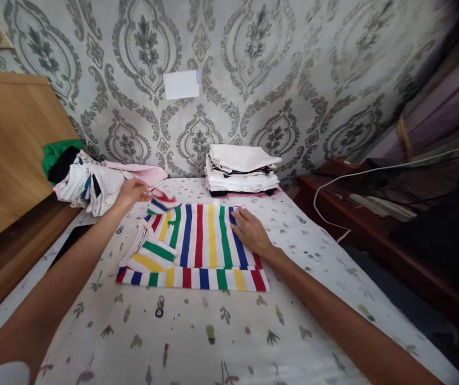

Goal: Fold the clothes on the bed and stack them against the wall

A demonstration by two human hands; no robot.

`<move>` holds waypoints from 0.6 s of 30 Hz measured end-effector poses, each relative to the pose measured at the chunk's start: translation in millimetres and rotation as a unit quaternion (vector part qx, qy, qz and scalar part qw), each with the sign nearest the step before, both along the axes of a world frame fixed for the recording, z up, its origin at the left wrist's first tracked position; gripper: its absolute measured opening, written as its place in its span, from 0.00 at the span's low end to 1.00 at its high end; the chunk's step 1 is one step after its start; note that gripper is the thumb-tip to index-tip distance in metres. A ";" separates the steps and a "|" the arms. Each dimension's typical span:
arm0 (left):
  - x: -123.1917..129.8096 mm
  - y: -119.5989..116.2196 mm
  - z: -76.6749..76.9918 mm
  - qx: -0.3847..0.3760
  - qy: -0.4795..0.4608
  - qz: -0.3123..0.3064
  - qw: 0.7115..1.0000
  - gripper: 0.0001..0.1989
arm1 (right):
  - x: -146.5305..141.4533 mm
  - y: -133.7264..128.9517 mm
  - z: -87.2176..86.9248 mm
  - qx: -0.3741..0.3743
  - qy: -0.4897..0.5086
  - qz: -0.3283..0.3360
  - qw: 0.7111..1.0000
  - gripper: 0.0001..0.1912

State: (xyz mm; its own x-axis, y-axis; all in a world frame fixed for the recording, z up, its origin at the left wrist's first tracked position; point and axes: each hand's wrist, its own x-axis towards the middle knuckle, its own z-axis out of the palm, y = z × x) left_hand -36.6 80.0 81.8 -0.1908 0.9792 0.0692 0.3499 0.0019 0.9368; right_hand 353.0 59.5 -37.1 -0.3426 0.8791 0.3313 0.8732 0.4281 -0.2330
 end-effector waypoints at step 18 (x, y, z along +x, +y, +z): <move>11.2 -152.9 -42.0 -0.070 0.316 -0.329 0.887 0.15 | -13.3 -106.5 45.8 -0.156 0.077 0.173 0.969 0.15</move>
State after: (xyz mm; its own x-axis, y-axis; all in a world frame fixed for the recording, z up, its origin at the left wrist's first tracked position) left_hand -25.5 -72.9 39.8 0.4596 0.8713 -0.1722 0.7736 -0.2975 0.5594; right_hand 339.7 -47.0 8.8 -0.6030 0.7858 0.1378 0.6346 0.5771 -0.5141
